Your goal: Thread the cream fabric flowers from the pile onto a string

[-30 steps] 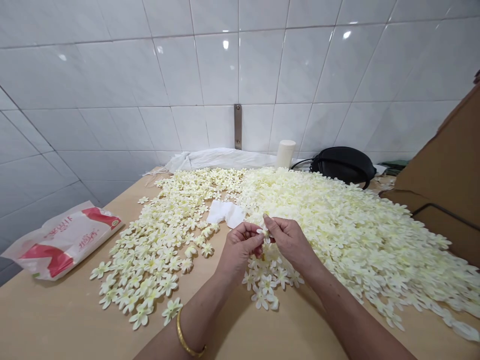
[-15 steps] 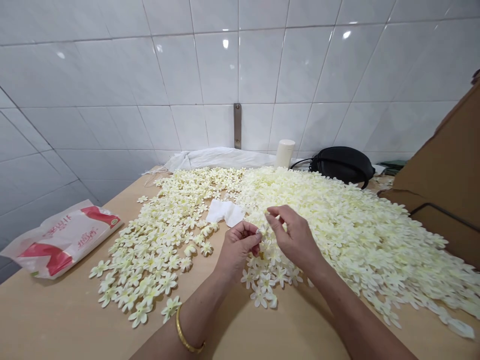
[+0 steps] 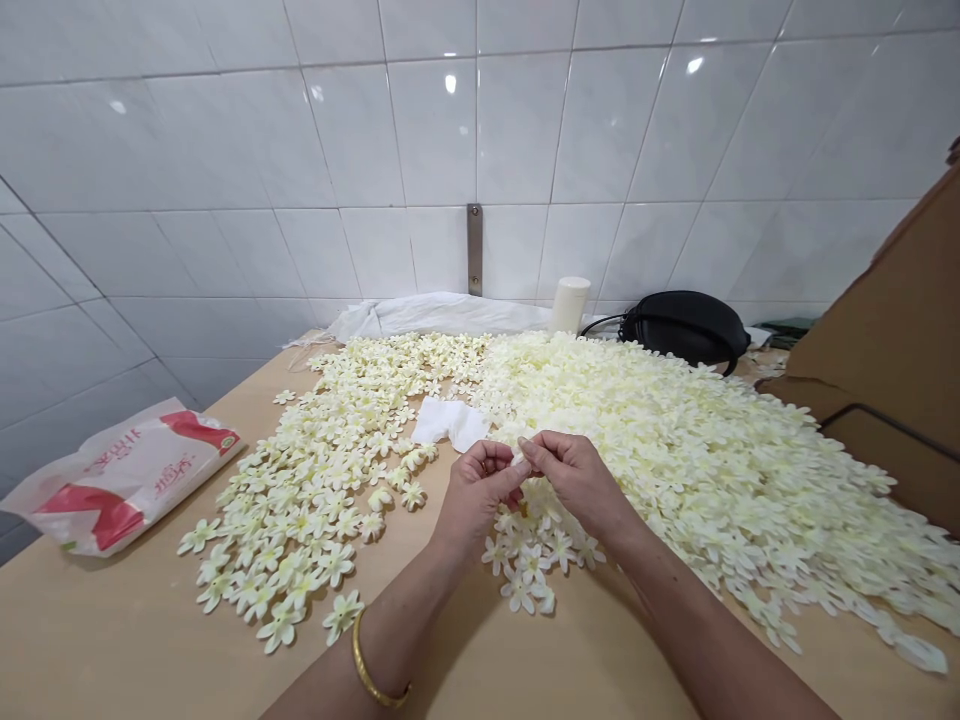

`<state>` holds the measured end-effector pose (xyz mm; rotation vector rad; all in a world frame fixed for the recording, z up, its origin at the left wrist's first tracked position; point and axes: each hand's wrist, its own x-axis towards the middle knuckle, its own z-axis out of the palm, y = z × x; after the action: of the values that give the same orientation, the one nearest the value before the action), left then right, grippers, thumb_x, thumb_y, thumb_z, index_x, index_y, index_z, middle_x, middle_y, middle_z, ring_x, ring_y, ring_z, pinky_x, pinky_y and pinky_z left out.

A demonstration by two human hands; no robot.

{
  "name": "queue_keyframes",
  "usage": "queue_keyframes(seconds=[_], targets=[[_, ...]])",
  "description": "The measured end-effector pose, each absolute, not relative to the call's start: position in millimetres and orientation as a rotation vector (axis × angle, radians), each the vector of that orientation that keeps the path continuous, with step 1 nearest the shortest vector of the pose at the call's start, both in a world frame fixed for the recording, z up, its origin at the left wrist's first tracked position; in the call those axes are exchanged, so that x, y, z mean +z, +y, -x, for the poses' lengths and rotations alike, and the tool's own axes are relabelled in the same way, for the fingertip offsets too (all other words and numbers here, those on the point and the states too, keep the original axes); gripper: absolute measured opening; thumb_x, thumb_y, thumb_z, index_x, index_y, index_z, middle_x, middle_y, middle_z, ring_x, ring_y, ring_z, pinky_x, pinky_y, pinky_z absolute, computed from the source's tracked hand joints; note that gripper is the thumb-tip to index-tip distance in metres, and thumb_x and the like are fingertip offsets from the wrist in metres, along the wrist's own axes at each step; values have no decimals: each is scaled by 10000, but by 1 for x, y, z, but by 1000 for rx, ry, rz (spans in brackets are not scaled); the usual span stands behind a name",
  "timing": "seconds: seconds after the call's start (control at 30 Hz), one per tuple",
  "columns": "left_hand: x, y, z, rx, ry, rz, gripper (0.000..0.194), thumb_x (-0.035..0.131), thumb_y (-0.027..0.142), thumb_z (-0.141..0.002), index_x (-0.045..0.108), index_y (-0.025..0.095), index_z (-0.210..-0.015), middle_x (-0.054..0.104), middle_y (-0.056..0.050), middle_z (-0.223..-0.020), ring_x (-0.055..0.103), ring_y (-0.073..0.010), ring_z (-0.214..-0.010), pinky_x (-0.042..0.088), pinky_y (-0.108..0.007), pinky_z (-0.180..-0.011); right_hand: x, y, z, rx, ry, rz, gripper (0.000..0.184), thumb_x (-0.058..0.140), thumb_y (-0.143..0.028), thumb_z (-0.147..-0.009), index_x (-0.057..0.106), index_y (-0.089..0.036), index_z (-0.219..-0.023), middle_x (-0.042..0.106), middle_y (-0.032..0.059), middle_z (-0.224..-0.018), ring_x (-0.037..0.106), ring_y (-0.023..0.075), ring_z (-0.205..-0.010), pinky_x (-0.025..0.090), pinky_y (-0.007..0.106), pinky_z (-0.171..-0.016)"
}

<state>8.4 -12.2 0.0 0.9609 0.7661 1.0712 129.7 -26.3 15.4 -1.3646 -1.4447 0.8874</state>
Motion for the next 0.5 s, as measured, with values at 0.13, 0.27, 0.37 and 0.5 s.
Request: queue_keyframes(seconds=[0.13, 0.27, 0.37, 0.5], targets=[[-1, -13, -8, 1087, 772, -991, 226, 686, 227, -563, 492, 146, -644, 477, 63, -450, 428, -54, -401, 352, -188, -417, 16, -27, -127, 877, -1433, 1373, 356, 453, -393, -766, 379, -176, -492, 298, -50, -480, 279, 81, -470, 252, 231, -458], [2, -15, -8, 1138, 803, -1003, 172, 660, 198, -563, 508, 146, -624, 490, 55, -483, 427, -51, -406, 352, -188, -420, 16, -27, -126, 890, -1425, 1366, 391, 436, -428, -772, 361, -179, -481, 307, -48, -470, 281, 81, -461, 250, 229, -452], [3, -16, -8, 1144, 826, -1006, 140, 640, 179, -566, 518, 146, -624, 503, 50, -496, 418, -48, -400, 341, -185, -412, 17, -28, -126, 869, -1435, 1395, 400, 424, -434, -781, 376, -176, -479, 353, -39, -467, 317, 85, -459, 273, 228, -461], [4, -16, -9, 1133, 847, -1002, 122, 631, 174, -562, 532, 145, -628, 498, 50, -479, 409, -47, -396, 334, -182, -408, 20, -30, -125, 762, -1463, 1481, 410, 413, -426, -792, 386, -177, -467, 408, -29, -452, 358, 89, -441, 286, 223, -455]])
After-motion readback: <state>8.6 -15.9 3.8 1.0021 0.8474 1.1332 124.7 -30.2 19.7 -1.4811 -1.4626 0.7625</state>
